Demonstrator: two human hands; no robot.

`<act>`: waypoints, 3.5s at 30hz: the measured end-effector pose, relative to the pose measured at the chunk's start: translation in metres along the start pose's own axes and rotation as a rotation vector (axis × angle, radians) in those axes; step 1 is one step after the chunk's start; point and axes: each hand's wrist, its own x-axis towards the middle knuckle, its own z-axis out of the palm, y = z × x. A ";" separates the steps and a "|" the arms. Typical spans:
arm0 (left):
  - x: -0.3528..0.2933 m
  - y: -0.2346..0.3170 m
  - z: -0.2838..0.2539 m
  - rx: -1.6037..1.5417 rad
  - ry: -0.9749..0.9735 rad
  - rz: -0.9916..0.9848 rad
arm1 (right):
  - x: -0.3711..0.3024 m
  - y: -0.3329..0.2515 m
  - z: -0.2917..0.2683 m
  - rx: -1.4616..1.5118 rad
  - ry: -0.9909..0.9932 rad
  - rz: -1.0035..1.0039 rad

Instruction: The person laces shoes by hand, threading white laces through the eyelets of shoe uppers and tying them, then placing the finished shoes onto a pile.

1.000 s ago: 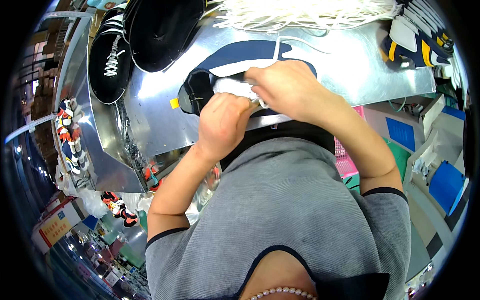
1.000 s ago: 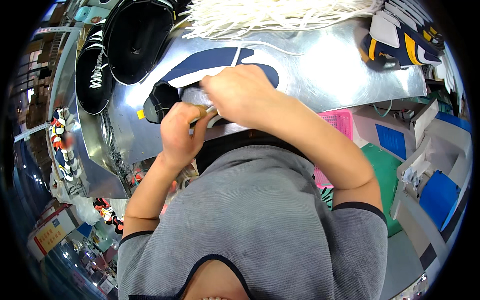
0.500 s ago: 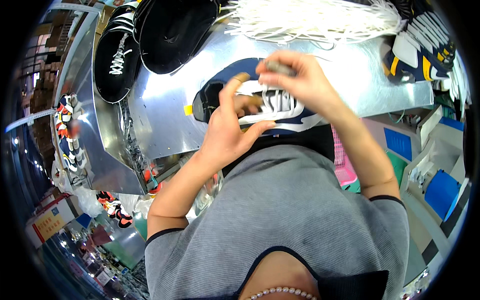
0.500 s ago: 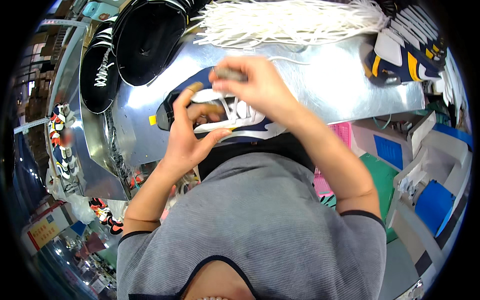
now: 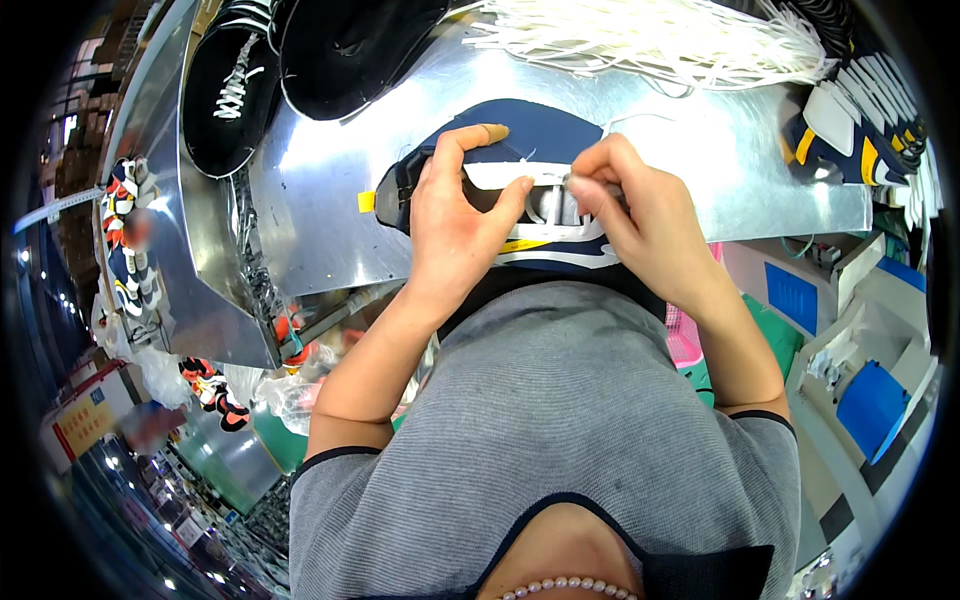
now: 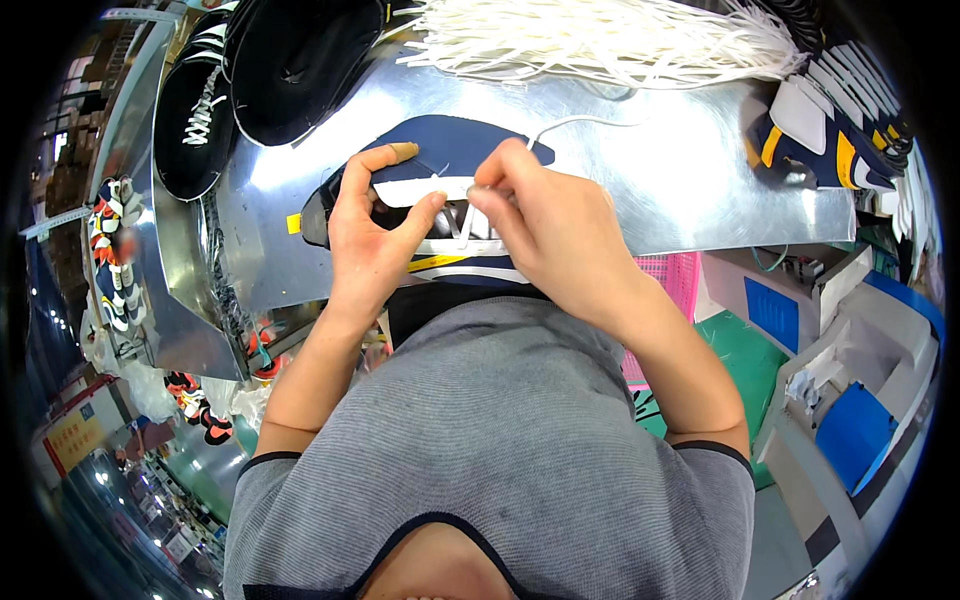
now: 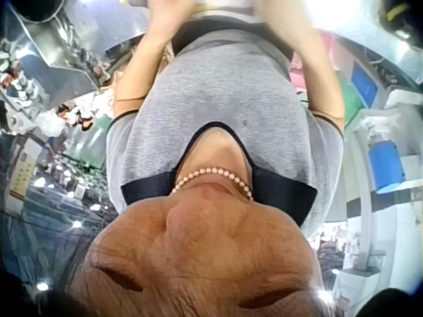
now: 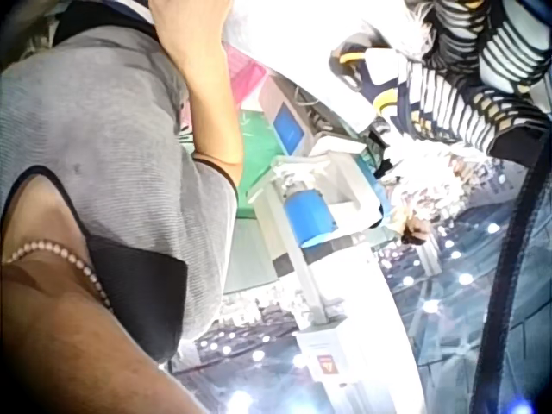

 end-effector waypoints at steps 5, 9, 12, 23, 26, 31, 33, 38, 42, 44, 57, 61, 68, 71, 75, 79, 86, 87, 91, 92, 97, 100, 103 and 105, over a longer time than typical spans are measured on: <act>-0.001 0.006 -0.001 -0.012 -0.033 -0.096 | 0.000 0.003 0.000 -0.258 -0.018 -0.109; -0.004 0.021 0.001 -0.065 -0.048 -0.075 | 0.004 0.004 0.016 -0.456 0.023 -0.145; -0.009 0.017 0.006 0.010 -0.084 -0.048 | 0.009 0.005 0.046 -0.678 0.090 -0.210; 0.007 0.022 0.006 -0.355 -0.019 -0.281 | -0.001 0.017 -0.033 -0.378 0.119 -0.218; 0.017 0.029 0.000 -0.556 -0.023 -0.368 | 0.005 0.043 -0.020 -0.454 0.062 -0.289; 0.008 0.036 -0.026 -0.423 -0.225 -0.298 | 0.007 0.050 -0.011 -0.501 0.101 -0.324; -0.009 0.048 -0.036 -0.007 -0.248 -0.045 | 0.011 0.053 -0.012 -0.438 0.171 -0.334; -0.004 0.039 -0.007 0.448 -0.195 0.288 | 0.002 0.007 -0.025 -0.345 0.272 -0.350; 0.024 0.025 -0.009 0.295 0.030 0.301 | -0.065 -0.004 -0.018 -0.258 -0.206 -0.383; 0.030 0.023 -0.014 0.306 0.090 0.333 | -0.073 0.002 -0.017 -0.146 -0.296 -0.269; 0.017 0.041 -0.018 0.271 0.084 0.528 | -0.016 0.012 0.009 0.628 -0.148 0.302; 0.018 0.036 -0.021 0.316 -0.133 0.446 | -0.057 0.033 0.018 0.344 -0.275 0.027; 0.025 0.041 -0.014 0.658 -0.360 0.336 | 0.009 0.023 -0.007 0.233 0.218 -0.065; 0.034 0.039 -0.014 0.476 -0.410 0.187 | 0.027 0.042 -0.002 0.156 0.275 -0.237; 0.037 0.035 -0.004 0.323 -0.372 -0.069 | 0.026 0.042 0.001 0.008 0.307 -0.253; 0.031 0.029 0.009 0.430 -0.241 0.010 | 0.028 0.049 0.009 0.071 0.393 -0.166; 0.034 0.025 0.015 0.342 -0.185 0.040 | 0.026 0.051 0.010 0.101 0.405 -0.222; 0.035 0.025 0.015 0.368 -0.171 0.063 | 0.027 0.049 0.010 0.141 0.421 -0.246; 0.034 0.024 0.016 0.444 -0.144 0.174 | -0.010 0.028 -0.001 0.169 0.246 -0.013; 0.033 0.022 0.017 0.449 -0.130 0.188 | -0.017 0.023 -0.003 0.142 0.209 0.040; 0.033 0.021 0.017 0.429 -0.104 0.226 | -0.024 0.030 -0.002 0.069 0.141 0.139; 0.033 0.023 0.017 0.428 -0.119 0.234 | -0.022 0.031 -0.001 0.062 0.139 0.154; 0.032 0.020 0.017 0.418 -0.109 0.289 | -0.019 0.030 -0.002 0.069 0.138 0.151; 0.030 0.018 0.016 0.392 -0.130 0.347 | -0.018 0.029 -0.001 0.065 0.127 0.163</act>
